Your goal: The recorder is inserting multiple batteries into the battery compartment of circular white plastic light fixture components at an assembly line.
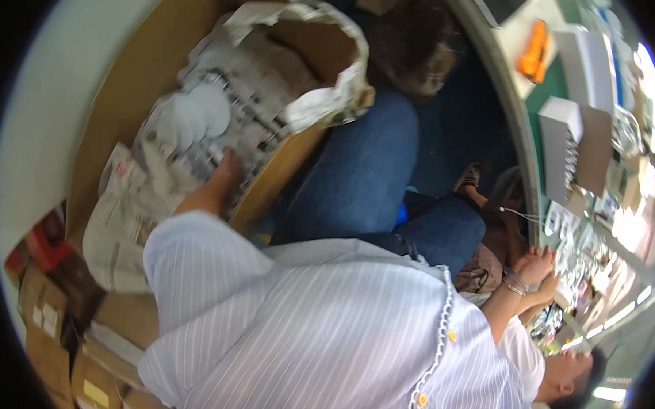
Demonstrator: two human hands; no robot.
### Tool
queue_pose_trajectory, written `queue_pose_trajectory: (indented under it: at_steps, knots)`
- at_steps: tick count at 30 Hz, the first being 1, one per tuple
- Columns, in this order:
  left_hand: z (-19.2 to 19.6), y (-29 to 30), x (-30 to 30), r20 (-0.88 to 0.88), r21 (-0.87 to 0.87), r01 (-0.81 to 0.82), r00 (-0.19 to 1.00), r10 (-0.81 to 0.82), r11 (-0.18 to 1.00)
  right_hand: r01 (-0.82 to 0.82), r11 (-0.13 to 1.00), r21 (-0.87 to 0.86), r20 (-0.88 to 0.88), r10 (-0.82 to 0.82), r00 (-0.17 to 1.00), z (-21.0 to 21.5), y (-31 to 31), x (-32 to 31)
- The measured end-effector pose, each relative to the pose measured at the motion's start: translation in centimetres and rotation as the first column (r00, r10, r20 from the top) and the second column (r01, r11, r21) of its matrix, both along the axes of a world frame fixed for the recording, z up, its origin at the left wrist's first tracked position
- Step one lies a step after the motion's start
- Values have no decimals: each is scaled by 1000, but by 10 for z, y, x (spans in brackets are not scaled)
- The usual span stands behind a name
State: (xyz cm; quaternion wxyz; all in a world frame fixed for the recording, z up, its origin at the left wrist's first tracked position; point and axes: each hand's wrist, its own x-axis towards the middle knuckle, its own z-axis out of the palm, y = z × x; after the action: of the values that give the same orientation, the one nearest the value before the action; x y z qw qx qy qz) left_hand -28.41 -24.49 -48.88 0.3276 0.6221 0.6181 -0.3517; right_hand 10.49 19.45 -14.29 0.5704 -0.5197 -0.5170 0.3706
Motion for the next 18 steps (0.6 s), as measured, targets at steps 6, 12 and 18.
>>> queue_pose_trajectory:
  at_steps: [6,12,18]
  knots:
    - [20,-16,-15,90,-17,-258,962,259,966,55,998,-39,-82,-59,995,2,-31,-64]
    - [119,0,-70,127,43,-134,984,127,990,-2,997,79,-241,21,970,19,-39,-67]
    - [168,-15,-84,175,602,-558,790,587,571,-72,976,204,-223,117,968,32,-48,-86]
